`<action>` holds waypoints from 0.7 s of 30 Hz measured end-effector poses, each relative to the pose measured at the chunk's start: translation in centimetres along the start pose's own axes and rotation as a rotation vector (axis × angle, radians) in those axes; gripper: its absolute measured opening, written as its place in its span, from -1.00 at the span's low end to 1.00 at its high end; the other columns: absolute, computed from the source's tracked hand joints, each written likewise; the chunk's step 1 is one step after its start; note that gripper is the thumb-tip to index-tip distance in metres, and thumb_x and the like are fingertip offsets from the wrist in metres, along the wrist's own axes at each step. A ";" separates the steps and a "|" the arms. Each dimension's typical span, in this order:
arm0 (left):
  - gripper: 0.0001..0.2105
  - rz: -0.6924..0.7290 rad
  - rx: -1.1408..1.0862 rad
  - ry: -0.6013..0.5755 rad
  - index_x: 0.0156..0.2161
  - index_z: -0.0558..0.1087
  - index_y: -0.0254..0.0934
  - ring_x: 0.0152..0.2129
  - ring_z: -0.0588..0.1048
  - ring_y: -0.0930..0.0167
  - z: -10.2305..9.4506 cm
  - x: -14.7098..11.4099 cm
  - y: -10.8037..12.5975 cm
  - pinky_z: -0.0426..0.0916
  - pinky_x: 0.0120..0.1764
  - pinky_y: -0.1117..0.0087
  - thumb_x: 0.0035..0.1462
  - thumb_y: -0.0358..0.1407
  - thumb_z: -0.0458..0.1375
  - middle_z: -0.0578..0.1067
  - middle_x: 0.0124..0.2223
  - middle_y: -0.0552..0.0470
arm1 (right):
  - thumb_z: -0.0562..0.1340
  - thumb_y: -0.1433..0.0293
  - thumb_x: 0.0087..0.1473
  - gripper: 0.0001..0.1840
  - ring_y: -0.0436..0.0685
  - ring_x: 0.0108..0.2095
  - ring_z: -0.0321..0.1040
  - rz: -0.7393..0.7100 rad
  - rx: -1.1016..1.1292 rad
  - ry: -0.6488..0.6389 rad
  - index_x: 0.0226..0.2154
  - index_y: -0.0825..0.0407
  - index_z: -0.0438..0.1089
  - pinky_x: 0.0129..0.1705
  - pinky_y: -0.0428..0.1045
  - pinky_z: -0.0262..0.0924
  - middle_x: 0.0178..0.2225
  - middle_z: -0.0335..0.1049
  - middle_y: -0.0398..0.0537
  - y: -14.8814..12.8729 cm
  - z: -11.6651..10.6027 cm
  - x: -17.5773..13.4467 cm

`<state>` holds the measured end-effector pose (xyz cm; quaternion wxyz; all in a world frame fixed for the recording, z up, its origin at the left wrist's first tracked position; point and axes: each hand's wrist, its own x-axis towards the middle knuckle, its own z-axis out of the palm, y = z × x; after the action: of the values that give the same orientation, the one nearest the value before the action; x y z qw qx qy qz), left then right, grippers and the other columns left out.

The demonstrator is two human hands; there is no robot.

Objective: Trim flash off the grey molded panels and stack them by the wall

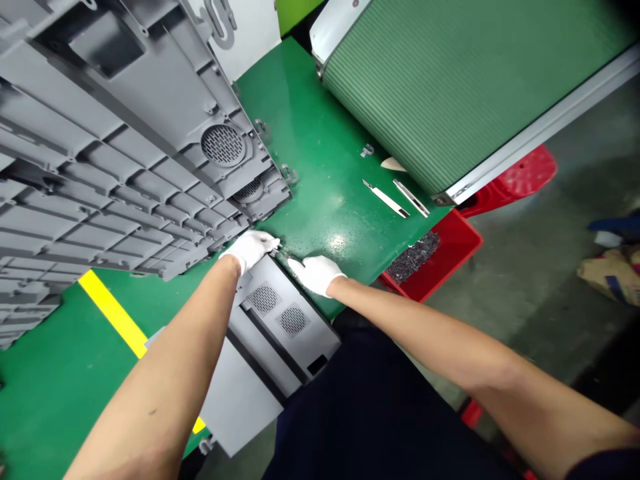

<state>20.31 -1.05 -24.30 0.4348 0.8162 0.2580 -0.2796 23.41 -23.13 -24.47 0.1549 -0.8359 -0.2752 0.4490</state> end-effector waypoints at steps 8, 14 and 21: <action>-0.73 0.433 0.102 0.236 -0.28 0.60 -0.24 -0.26 0.49 0.29 7.2 -5.3 10.0 0.35 -0.07 0.25 0.21 -0.10 0.14 0.58 -0.25 -0.07 | -0.06 -0.20 0.23 -0.32 0.02 -0.68 0.27 0.376 0.744 0.043 -0.52 0.00 0.30 -0.63 -0.08 0.12 -0.65 0.33 -0.13 6.5 3.8 -8.3; -0.46 0.586 0.000 -0.174 0.23 0.34 -0.21 -0.11 0.53 0.31 14.4 -6.1 19.5 0.42 0.00 0.30 0.15 -0.14 0.19 0.54 0.02 -0.08 | 0.01 -0.04 0.29 -0.43 -0.02 -0.80 0.13 0.683 0.890 0.033 -0.56 0.00 0.22 -0.80 -0.12 0.00 -0.73 0.21 -0.20 12.2 4.3 -12.7; -0.51 0.281 0.964 -0.648 -0.15 0.63 -0.25 -0.17 0.57 -0.04 12.5 -7.2 10.4 0.47 -0.08 0.05 -0.29 -0.11 0.38 0.61 -0.16 -0.21 | -0.01 -0.10 0.27 -0.41 0.00 -0.76 0.21 0.694 1.022 0.030 -0.53 0.00 0.24 -0.76 -0.12 0.13 -0.70 0.26 -0.19 15.9 3.6 -12.5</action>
<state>19.23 -18.07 -19.34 0.1048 0.8209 -0.1544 -0.5397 19.90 -43.34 -26.21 0.3844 -0.7030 0.2647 0.5366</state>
